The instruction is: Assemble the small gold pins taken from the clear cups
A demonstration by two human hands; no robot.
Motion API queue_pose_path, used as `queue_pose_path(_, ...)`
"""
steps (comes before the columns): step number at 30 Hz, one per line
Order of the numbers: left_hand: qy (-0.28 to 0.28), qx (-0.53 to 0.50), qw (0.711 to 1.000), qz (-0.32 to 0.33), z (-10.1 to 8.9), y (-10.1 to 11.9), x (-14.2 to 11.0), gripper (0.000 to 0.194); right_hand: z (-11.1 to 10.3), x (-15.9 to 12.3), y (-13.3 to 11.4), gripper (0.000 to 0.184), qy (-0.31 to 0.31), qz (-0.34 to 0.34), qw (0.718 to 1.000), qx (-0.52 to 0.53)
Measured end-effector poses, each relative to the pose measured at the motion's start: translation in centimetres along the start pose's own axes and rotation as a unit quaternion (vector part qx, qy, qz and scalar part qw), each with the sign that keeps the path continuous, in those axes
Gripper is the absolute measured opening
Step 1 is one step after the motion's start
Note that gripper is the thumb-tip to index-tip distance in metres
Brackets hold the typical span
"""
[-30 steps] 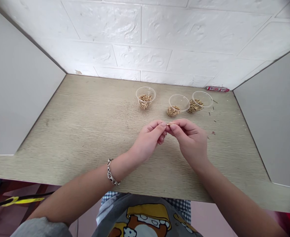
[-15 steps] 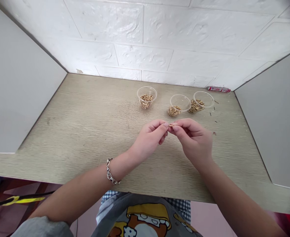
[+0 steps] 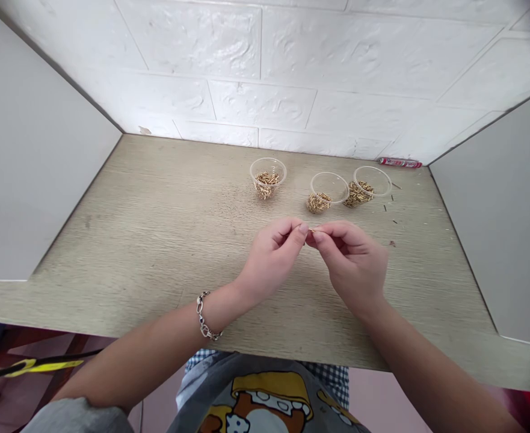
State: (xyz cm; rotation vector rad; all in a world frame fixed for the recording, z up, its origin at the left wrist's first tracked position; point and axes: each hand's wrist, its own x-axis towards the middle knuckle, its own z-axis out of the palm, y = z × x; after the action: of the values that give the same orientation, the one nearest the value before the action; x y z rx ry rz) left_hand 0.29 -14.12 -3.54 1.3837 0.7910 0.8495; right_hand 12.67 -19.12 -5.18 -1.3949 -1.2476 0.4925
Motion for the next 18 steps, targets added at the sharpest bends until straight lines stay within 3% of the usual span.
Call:
queue_pose_path(6,-0.012,-0.037,0.999,0.014,0.09,0.14,0.07,0.022,0.11,-0.12,0.19,0.004,0.014,0.012,0.998,0.054)
queue_pose_path(18,-0.018,-0.074,0.997,0.017,0.22,0.04,0.01,0.020,0.13,-0.25,0.26,0.006,0.048,-0.048,0.998,0.017)
